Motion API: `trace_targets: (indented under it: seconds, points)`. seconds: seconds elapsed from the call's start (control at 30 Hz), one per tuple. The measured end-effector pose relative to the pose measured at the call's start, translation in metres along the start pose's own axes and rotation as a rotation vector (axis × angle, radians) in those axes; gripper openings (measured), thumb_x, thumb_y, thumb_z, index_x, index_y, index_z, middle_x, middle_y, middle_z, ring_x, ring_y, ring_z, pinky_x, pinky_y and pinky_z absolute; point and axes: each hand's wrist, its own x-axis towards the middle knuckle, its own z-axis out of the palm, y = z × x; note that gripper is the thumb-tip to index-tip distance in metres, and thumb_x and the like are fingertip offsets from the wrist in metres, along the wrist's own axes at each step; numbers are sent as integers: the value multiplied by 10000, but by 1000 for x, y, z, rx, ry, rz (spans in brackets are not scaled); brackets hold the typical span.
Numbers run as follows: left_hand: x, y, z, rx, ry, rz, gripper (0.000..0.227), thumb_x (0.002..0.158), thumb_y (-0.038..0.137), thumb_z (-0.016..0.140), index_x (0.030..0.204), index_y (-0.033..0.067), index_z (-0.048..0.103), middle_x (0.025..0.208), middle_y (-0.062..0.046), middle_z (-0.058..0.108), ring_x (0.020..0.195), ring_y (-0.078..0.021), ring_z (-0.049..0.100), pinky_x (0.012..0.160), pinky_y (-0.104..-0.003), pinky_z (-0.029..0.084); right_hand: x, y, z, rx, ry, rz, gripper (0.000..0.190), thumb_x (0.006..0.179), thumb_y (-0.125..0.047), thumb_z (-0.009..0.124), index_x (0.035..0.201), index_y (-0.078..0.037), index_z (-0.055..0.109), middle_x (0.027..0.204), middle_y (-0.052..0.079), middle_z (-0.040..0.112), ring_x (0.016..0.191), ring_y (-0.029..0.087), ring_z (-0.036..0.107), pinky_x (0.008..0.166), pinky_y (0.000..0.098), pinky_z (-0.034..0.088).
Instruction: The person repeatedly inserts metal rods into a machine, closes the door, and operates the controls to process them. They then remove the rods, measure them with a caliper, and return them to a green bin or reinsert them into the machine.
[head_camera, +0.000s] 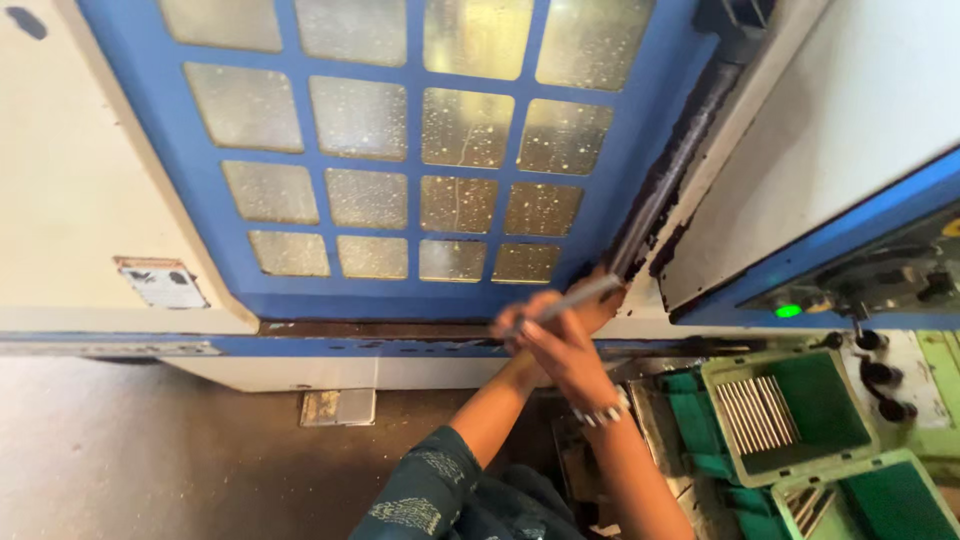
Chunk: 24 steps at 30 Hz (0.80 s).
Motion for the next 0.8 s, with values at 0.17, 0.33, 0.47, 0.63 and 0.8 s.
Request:
trace_targets:
  seconds: [0.17,0.33,0.47,0.63,0.8]
  points:
    - [-2,-6,1,31,33,-6,440,989,363,617,1209,-14,564,866,-256,700,772,-441,687,701,-507,552,68,28,-16,-331,242,124,129,995,-125,619,1103,-128,548,1095,64,720,1051,195,669,744,310,526]
    - [-10,-6,11,75,210,16,443,978,344,667,1205,-25,571,834,-259,689,750,-473,657,641,-538,517,73,62,-53,-189,300,420,152,935,-70,615,1069,-122,566,1012,53,731,949,220,712,711,354,564]
    - [-13,-11,7,36,213,89,476,957,315,679,1238,-42,535,818,-236,668,728,-449,655,626,-521,509,71,83,-65,-175,118,414,186,953,-18,623,1124,-79,587,1019,74,717,986,225,707,778,357,564]
    - [-14,-15,3,12,228,227,398,948,282,714,1162,-9,547,878,-225,660,792,-449,643,700,-522,503,78,87,-81,-77,124,544,225,928,16,583,1136,-72,588,998,79,681,1019,260,725,832,394,595]
    - [-15,-12,12,82,393,214,396,859,217,730,1149,-16,594,859,-218,648,771,-451,624,703,-520,496,78,77,-93,14,47,606,194,937,-12,590,1122,-68,595,995,94,668,1018,265,728,823,385,603]
